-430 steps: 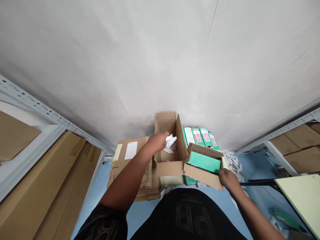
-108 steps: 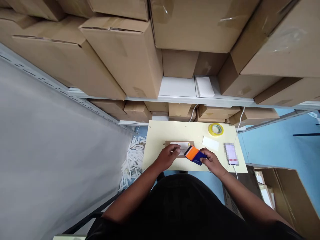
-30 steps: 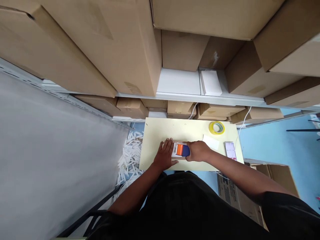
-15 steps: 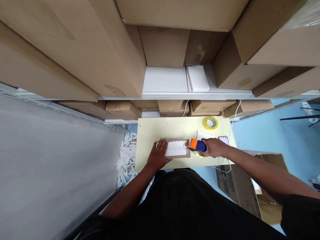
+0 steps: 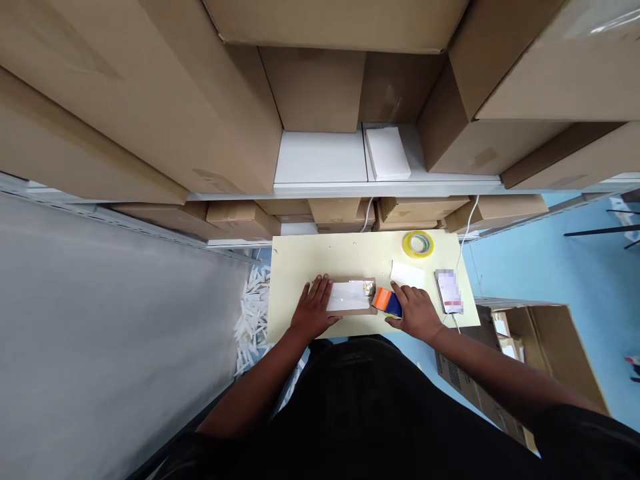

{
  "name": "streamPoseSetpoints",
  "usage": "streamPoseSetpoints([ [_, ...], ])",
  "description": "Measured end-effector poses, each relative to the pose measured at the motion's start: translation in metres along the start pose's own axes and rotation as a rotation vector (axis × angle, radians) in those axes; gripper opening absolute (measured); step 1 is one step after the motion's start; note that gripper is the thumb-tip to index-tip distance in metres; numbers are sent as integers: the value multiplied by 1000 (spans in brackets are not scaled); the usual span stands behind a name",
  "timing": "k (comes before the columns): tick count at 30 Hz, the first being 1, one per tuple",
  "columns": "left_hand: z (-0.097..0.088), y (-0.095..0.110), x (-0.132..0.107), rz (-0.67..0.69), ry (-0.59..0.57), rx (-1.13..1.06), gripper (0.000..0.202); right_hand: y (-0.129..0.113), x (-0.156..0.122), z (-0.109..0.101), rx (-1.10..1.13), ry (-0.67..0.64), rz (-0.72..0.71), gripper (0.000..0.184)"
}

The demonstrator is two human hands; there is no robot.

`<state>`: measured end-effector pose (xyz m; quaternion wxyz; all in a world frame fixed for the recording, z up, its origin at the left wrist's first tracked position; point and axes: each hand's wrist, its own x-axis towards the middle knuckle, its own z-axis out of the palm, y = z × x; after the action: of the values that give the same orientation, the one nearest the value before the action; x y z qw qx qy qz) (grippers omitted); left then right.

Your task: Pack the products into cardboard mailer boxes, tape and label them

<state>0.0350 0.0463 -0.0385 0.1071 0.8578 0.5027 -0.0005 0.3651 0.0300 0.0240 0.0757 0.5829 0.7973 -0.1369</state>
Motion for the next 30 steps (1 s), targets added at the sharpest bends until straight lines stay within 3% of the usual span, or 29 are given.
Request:
streamPoseSetpoints([
  [6,-3,1,0,-1,-4,-11,105,-19,-5,18,-51,65,138,93],
  [13,-1,1,0,-2,3,-25,106,-13,-7,3,-111,51,0,89],
  [21,0,2,-1,-9,6,-11,105,-9,-8,14,-96,44,36,96],
  [30,-2,1,0,-13,-9,-32,104,-27,0,6,-17,33,56,105],
])
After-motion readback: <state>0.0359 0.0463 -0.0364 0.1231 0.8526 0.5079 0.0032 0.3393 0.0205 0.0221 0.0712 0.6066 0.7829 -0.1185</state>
